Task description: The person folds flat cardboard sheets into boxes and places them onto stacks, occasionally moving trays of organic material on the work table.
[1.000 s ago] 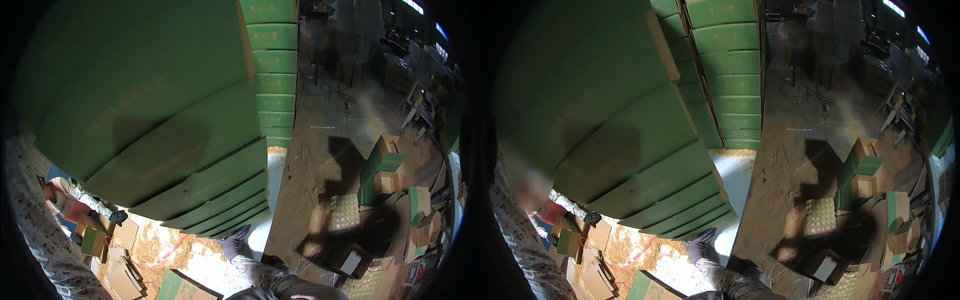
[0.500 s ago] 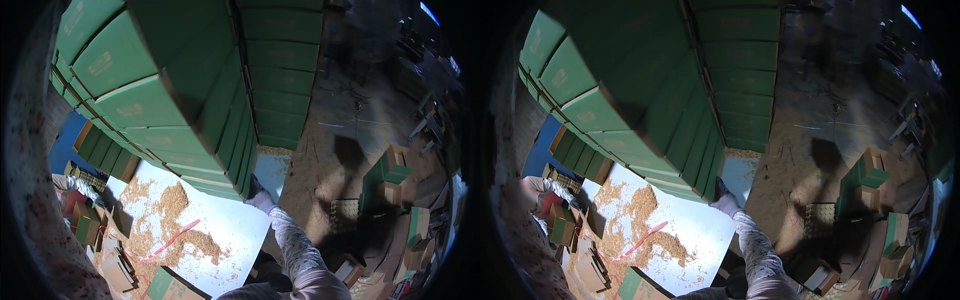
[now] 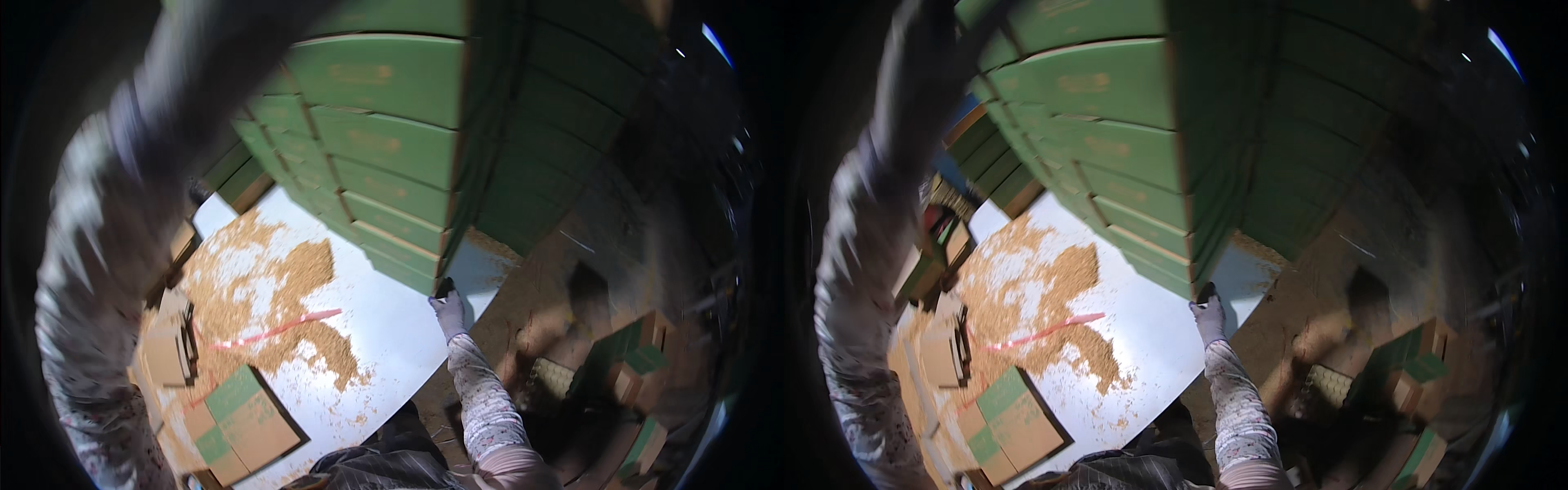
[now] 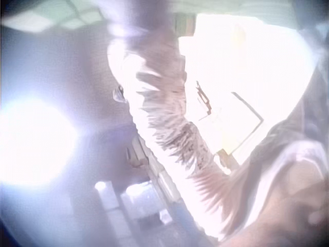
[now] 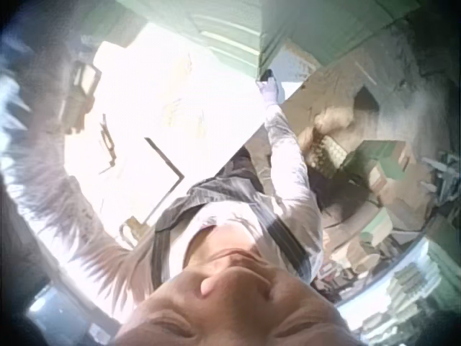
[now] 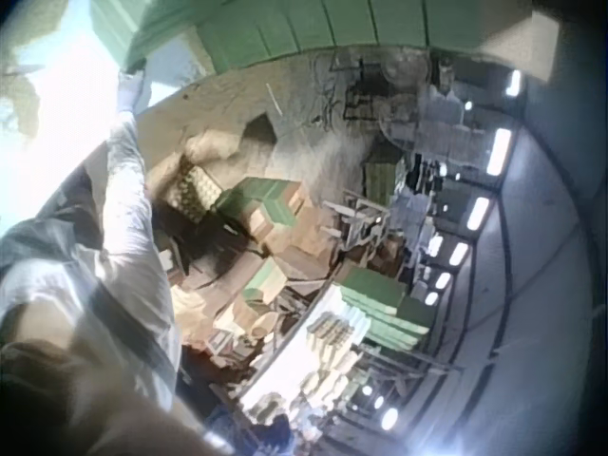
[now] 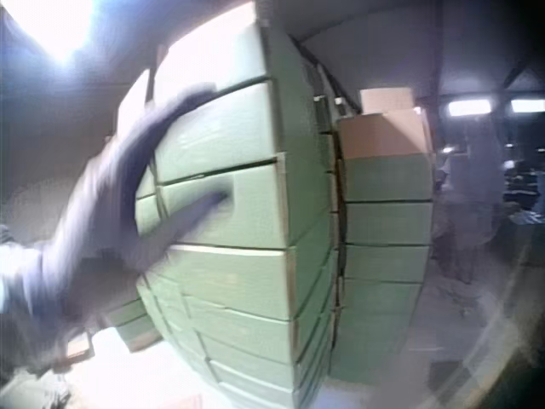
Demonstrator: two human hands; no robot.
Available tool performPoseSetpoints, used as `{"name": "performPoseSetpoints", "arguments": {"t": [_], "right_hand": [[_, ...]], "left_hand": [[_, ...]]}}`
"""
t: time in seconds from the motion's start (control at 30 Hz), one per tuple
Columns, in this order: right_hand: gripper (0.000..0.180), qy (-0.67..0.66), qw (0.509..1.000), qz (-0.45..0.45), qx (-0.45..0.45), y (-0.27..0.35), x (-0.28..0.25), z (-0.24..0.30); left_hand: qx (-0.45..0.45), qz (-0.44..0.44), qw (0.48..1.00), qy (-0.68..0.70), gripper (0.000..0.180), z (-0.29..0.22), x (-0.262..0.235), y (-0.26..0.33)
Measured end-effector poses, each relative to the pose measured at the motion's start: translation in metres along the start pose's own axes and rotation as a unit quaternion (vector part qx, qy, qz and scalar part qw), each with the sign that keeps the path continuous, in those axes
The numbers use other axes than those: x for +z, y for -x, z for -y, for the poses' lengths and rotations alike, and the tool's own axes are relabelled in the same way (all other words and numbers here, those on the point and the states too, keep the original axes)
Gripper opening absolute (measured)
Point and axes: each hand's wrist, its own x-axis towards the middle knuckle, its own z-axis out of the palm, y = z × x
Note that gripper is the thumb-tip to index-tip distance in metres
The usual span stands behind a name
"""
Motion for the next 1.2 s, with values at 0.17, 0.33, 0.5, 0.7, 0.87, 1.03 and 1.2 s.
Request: {"name": "performPoseSetpoints", "arguments": {"t": [0.17,0.33,0.5,0.7,0.87,1.03,1.2], "right_hand": [[0.06,-0.126,0.945,0.211,0.214,0.105,0.058,0.051],[0.055,-0.275,0.746,0.483,0.367,0.247,0.138,0.113],[0.053,0.058,0.862,0.495,-0.09,0.367,0.217,0.161],[0.051,-0.105,0.819,0.55,0.129,0.447,0.26,0.191],[0.049,-0.084,0.829,0.53,0.16,0.533,0.263,0.219],[0.047,0.1,0.89,0.443,-0.029,0.557,0.248,0.24],[0.075,0.247,0.837,0.474,-0.115,0.524,0.213,0.285]], "left_hand": [[-0.255,0.438,0.859,0.064,0.064,-0.126,-0.117,0.3],[-0.569,0.449,0.688,-0.045,0.062,-0.307,-0.24,0.486],[-0.726,0.389,0.558,-0.104,0.061,-0.421,-0.358,0.555],[-0.736,0.384,0.542,-0.131,0.069,-0.477,-0.491,0.634],[-0.668,0.492,0.546,-0.116,0.088,-0.442,-0.555,0.693],[-0.633,0.566,0.511,-0.135,0.099,-0.425,-0.568,0.73],[-0.57,0.559,0.572,-0.188,0.055,-0.451,-0.55,0.74]]}}
